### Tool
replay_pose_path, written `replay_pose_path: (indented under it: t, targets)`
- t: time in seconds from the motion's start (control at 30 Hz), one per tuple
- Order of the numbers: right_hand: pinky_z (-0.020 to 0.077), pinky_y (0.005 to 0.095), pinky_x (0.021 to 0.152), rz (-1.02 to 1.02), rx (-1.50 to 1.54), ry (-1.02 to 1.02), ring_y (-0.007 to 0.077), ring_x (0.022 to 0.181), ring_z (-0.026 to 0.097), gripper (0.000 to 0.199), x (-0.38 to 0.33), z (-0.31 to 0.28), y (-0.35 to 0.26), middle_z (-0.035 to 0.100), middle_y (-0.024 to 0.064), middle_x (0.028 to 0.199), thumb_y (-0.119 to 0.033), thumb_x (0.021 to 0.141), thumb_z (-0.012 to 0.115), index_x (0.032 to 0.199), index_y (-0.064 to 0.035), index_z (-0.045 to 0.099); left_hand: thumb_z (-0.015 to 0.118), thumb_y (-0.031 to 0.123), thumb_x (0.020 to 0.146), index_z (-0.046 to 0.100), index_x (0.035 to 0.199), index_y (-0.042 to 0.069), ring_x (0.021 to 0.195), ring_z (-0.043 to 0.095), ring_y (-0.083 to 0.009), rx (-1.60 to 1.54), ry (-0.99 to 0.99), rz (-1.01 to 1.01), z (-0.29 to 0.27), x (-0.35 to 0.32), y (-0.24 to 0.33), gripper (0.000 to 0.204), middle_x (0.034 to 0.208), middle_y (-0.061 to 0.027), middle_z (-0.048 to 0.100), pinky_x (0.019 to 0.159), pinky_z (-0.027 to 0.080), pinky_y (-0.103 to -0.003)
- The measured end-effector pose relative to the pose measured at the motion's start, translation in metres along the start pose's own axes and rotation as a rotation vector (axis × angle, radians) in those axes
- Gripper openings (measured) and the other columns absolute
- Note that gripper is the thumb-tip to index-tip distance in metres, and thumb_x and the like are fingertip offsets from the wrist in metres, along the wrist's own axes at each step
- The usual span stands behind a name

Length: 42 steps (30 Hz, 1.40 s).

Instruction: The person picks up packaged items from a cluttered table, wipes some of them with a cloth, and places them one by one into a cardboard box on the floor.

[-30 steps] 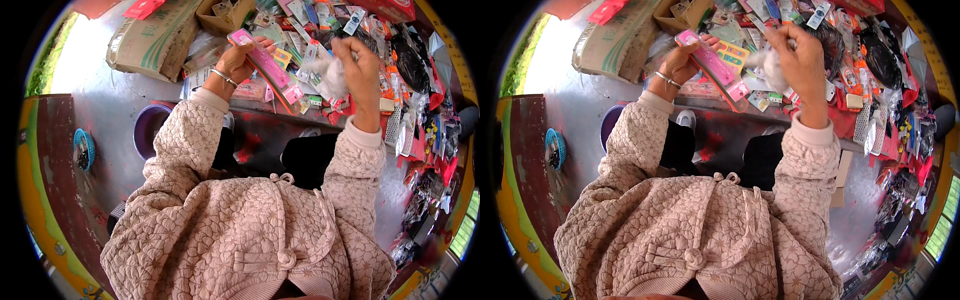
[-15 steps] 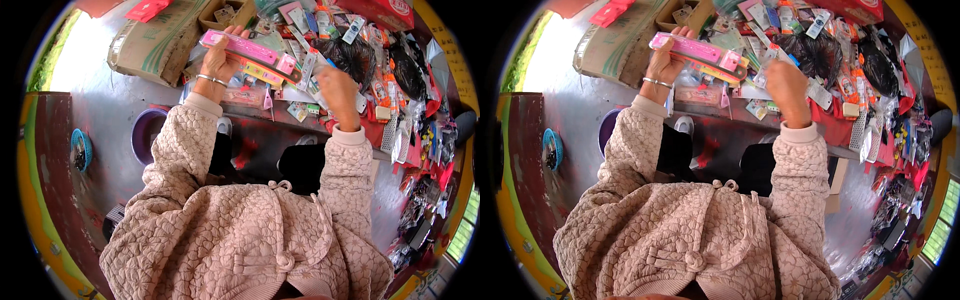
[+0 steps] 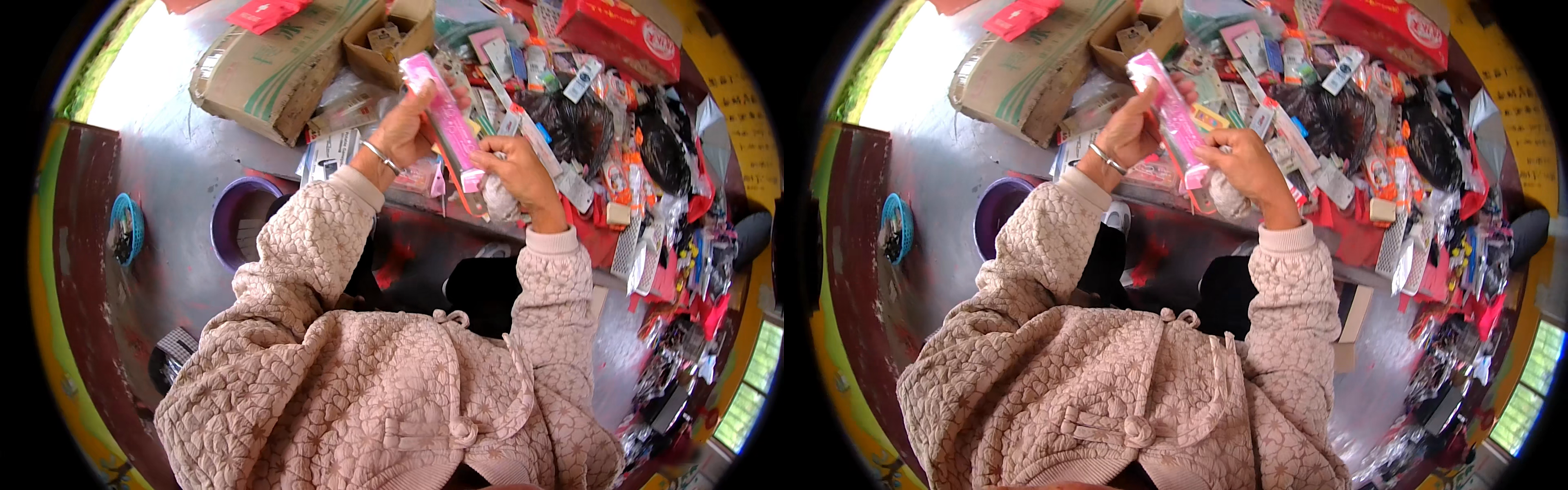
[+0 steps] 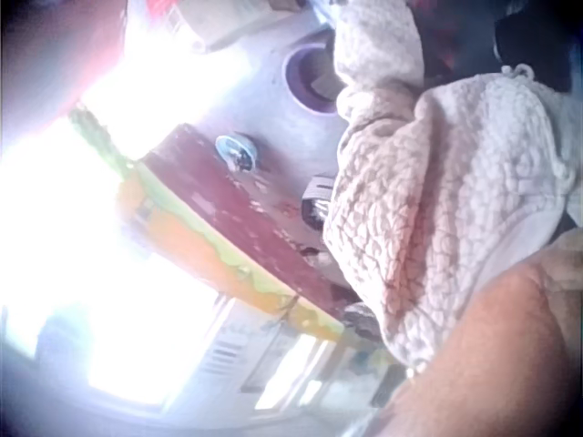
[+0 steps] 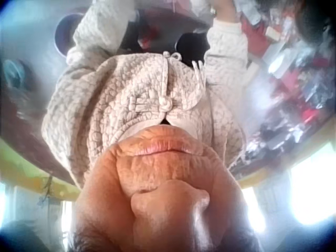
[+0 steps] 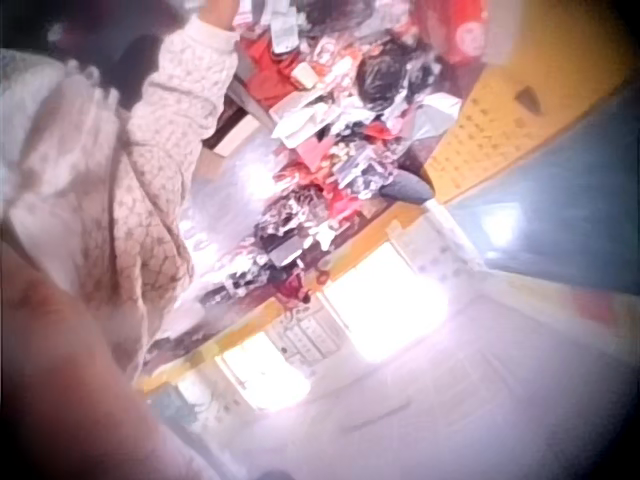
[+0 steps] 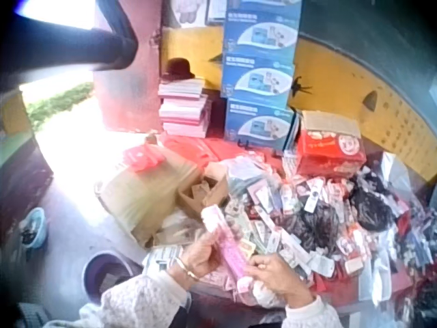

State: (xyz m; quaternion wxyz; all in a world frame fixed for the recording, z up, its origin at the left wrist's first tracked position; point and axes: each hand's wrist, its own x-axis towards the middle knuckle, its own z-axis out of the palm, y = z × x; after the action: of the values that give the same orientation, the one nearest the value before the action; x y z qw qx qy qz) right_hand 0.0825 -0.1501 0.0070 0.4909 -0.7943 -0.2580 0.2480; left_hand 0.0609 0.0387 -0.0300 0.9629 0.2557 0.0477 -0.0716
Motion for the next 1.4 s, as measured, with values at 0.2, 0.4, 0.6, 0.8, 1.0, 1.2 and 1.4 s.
replay_pose_path:
  t: [0.2,0.4,0.6,0.8,1.0,1.2,1.4]
  targets:
    - [0.0398,0.0208,0.048,0.178,0.364,0.182,0.0080,0.050,0.052,0.013,-0.008,-0.002,-0.020,0.056,0.0006,0.062,-0.012,0.080,0.058,0.074,-0.0012,0.060,0.044,0.006,0.088,0.041,0.118,-0.006,0.110,0.050,-0.0222,0.043,-0.024,-0.073,-0.005,-0.001,-0.001,0.032,0.118,-0.0170,0.051,0.092,0.044,-0.030]
    - [0.0367,0.0181,0.048,0.194,0.462,0.331,0.0049,0.051,0.049,0.012,-0.015,-0.033,-0.007,0.058,0.0002,0.063,-0.012,0.080,0.058,0.075,-0.0023,0.060,0.038,0.004,0.090,0.035,0.122,-0.008,0.114,0.046,-0.0275,-0.141,-0.103,-0.083,-0.002,-0.002,0.005,0.035,0.123,-0.0212,0.043,0.095,0.043,-0.035]
    - [0.0374,0.0219,0.050,0.159,0.282,0.219,0.0056,0.053,0.049,0.017,-0.002,0.011,0.008,0.053,-0.0002,0.060,-0.013,0.079,0.058,0.066,-0.0010,0.057,0.036,0.013,0.093,0.045,0.110,0.000,0.093,0.057,-0.0224,-0.195,0.092,-0.032,-0.006,0.002,-0.010,0.023,0.103,-0.0112,0.057,0.086,0.047,-0.034]
    - [0.0373,0.0217,0.048,0.264,0.361,0.126,0.0058,0.053,0.049,0.018,-0.005,0.009,-0.014,0.053,-0.0008,0.060,-0.012,0.080,0.057,0.067,-0.0010,0.057,0.033,0.016,0.094,0.048,0.104,-0.001,0.088,0.059,-0.0202,-0.178,0.069,-0.114,-0.009,0.001,-0.002,0.025,0.098,-0.0102,0.059,0.085,0.048,-0.034]
    - [0.0379,0.0203,0.056,0.164,0.356,-0.013,0.0043,0.060,0.047,0.018,-0.008,0.019,-0.017,0.055,-0.0006,0.063,-0.018,0.082,0.057,0.079,-0.0016,0.063,0.028,0.014,0.095,0.036,0.123,-0.007,0.107,0.051,-0.0268,-0.166,0.026,-0.157,0.008,-0.006,-0.001,0.036,0.112,-0.0183,0.053,0.096,0.040,-0.035]
    - [0.0389,0.0228,0.055,0.108,-0.019,0.215,0.0066,0.061,0.050,0.024,-0.009,-0.010,-0.010,0.058,0.0024,0.063,-0.021,0.084,0.055,0.075,0.0005,0.060,0.033,0.010,0.093,0.040,0.116,-0.009,0.100,0.056,-0.0269,0.090,0.086,-0.153,-0.002,-0.005,-0.005,0.030,0.111,-0.0197,0.054,0.089,0.046,-0.034]
    - [0.0462,0.0330,0.056,-0.540,-0.537,0.657,0.0242,0.064,0.058,0.012,0.002,0.024,-0.017,0.058,0.0088,0.076,-0.015,0.079,0.057,0.085,-0.0047,0.058,0.045,0.010,0.089,0.049,0.107,-0.002,0.084,0.059,-0.0156,0.440,0.092,-0.345,0.007,-0.012,-0.030,0.022,0.098,-0.0103,0.058,0.072,0.050,-0.029]
